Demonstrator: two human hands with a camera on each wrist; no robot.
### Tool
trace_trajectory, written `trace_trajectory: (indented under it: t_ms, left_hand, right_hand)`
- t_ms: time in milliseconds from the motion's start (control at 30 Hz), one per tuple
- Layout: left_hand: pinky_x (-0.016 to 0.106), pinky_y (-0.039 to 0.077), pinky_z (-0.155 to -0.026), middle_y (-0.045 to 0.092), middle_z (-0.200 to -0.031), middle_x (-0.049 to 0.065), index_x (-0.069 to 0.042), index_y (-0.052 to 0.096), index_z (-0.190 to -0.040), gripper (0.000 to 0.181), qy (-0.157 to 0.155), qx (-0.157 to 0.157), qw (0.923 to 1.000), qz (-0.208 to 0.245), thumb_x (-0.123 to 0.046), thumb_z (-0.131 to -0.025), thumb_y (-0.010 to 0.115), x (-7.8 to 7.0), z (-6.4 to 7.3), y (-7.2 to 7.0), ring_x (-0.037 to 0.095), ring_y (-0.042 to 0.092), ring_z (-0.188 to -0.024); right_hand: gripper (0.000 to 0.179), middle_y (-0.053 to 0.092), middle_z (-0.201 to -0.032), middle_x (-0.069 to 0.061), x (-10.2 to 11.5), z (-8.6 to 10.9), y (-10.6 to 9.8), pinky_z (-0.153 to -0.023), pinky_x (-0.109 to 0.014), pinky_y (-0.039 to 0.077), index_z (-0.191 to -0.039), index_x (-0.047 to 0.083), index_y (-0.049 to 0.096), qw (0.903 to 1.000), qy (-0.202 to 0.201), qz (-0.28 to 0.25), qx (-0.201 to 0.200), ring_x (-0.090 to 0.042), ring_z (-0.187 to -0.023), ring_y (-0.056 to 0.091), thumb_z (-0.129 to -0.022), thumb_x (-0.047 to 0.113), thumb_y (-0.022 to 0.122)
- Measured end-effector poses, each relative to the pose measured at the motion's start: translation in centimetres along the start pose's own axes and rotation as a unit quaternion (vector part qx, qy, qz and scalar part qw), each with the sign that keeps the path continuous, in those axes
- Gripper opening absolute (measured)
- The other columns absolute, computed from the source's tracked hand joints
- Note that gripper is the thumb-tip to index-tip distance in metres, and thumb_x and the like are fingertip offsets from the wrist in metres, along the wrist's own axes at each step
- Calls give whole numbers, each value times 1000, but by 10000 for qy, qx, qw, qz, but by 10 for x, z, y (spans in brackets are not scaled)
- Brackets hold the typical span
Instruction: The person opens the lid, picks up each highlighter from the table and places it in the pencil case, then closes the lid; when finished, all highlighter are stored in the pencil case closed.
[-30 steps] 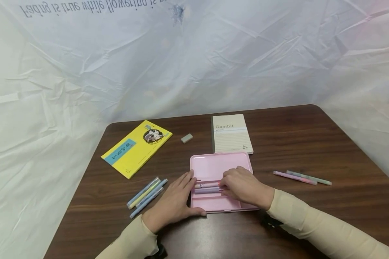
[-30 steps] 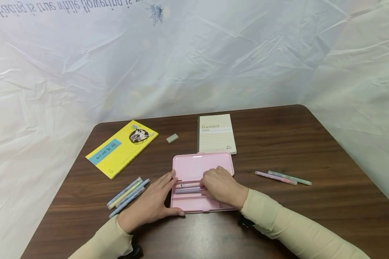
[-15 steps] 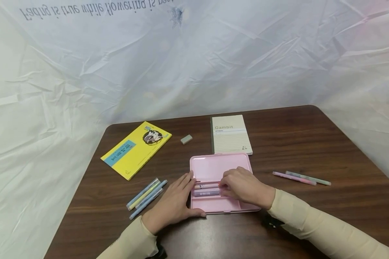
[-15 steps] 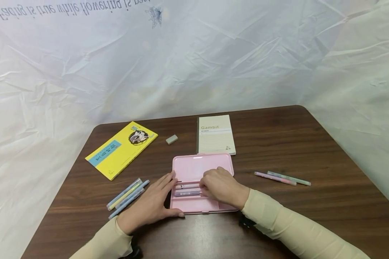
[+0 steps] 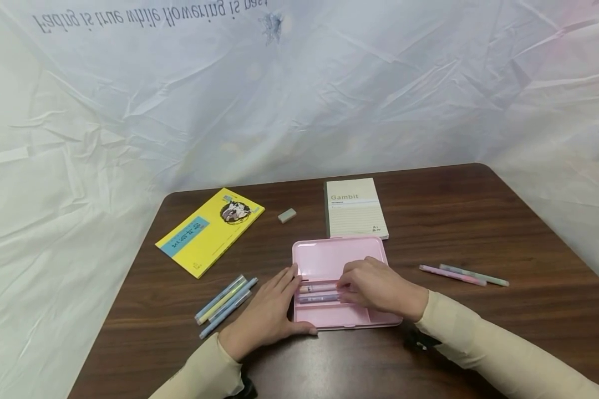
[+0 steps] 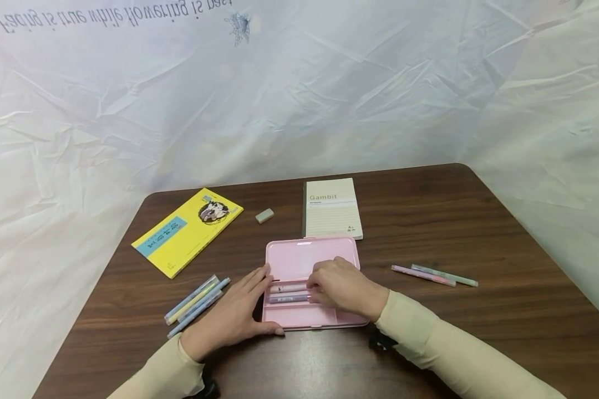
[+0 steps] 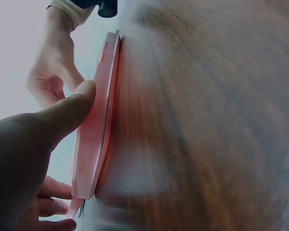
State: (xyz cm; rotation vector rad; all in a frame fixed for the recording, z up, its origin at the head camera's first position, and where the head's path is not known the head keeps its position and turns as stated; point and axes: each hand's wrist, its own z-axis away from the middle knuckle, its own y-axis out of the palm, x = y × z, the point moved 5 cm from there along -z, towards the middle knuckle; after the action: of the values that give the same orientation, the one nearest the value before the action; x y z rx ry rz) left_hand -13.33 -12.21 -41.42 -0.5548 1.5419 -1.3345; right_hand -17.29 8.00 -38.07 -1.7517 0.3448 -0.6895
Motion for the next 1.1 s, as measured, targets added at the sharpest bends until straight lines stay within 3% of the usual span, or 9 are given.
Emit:
trace_trajectory:
  t_ms: [267,433,600,833,1100]
  left_hand:
    - [54,28,-116,20,-165,14,-4,37,-153,110,25,-11,10000,-4,-74,-75,70,0,1,0,34,23,-149]
    - [54,28,-116,20,-165,13,-3,37,-153,110,1,-1,10000,5,-72,-75,72,0,0,1,34,23,-149]
    - [54,27,-117,19,-165,10,-5,36,-154,111,-108,99,9999,32,-74,-74,71,0,1,3,33,22,-150]
    - [55,28,-116,20,-165,11,-4,37,-153,111,-98,36,9999,-43,-75,-74,69,1,2,4,33,22,-150]
    - [55,28,-116,21,-165,12,-4,38,-153,111,-49,-5,9999,-95,-76,-74,69,1,2,4,34,23,-150]
  right_hand:
    - [17,69,-93,6,-18,29,-41,-68,-24,51,-99,15,78,9938,-326,-617,-868,-8,-78,61,-83,18,82]
    - [31,67,-97,11,-41,70,-67,-67,-16,47,-103,20,77,9842,-63,-578,-1670,-5,-78,60,-75,9,86]
    - [40,67,-98,9,-63,113,-82,-61,-12,43,-103,19,76,9745,551,-352,-2148,2,-73,56,-69,2,88]
    - [41,67,-102,5,-93,162,-83,-58,-16,43,-110,16,75,9671,1662,172,-1917,5,-75,54,-72,6,87]
    - [38,69,-104,-1,-120,199,-77,-56,-25,43,-114,14,75,9567,2419,346,-1579,2,-77,53,-78,18,85]
